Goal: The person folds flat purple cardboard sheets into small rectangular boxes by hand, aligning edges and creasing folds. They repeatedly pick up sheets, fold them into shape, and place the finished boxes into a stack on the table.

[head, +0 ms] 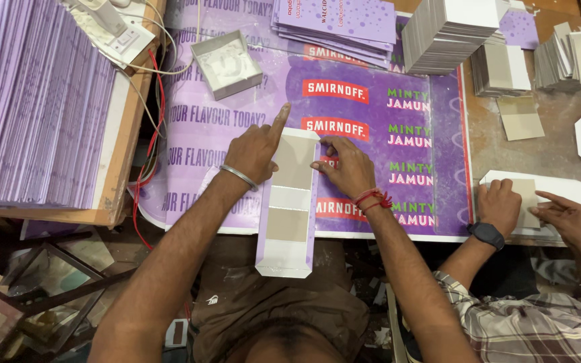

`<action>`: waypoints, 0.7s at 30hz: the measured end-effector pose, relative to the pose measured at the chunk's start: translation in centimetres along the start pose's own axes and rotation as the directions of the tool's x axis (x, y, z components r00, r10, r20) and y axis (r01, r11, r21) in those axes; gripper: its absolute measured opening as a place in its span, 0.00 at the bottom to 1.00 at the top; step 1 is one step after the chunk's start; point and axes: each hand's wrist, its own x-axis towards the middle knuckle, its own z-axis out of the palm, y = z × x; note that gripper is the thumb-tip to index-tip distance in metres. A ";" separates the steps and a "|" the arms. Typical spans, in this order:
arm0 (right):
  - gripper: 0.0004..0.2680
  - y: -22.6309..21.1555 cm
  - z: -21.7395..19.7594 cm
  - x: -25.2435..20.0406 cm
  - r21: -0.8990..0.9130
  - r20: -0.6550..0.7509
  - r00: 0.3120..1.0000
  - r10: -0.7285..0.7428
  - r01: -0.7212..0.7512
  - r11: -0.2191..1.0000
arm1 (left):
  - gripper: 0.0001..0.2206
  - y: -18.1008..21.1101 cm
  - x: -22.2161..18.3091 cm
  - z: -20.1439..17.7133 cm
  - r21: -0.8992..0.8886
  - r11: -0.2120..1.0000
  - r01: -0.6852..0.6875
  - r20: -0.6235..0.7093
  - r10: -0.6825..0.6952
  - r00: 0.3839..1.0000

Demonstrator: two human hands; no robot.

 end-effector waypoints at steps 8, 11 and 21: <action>0.21 -0.4 -1.3 1.4 -0.011 0.151 0.988 0.043 -0.042 0.999 | 0.59 -0.7 2.5 0.6 0.052 0.998 -0.022 0.088 0.018 0.996; 0.21 -0.6 -1.9 3.0 -0.063 0.251 0.963 0.095 -0.081 0.995 | 0.57 -0.9 3.6 0.4 0.057 0.998 -0.034 0.138 0.026 0.990; 0.21 -0.5 0.3 0.0 0.081 0.065 0.993 0.101 -0.107 0.991 | 0.48 1.3 -0.9 2.7 -0.269 0.936 0.229 -0.071 -0.256 0.964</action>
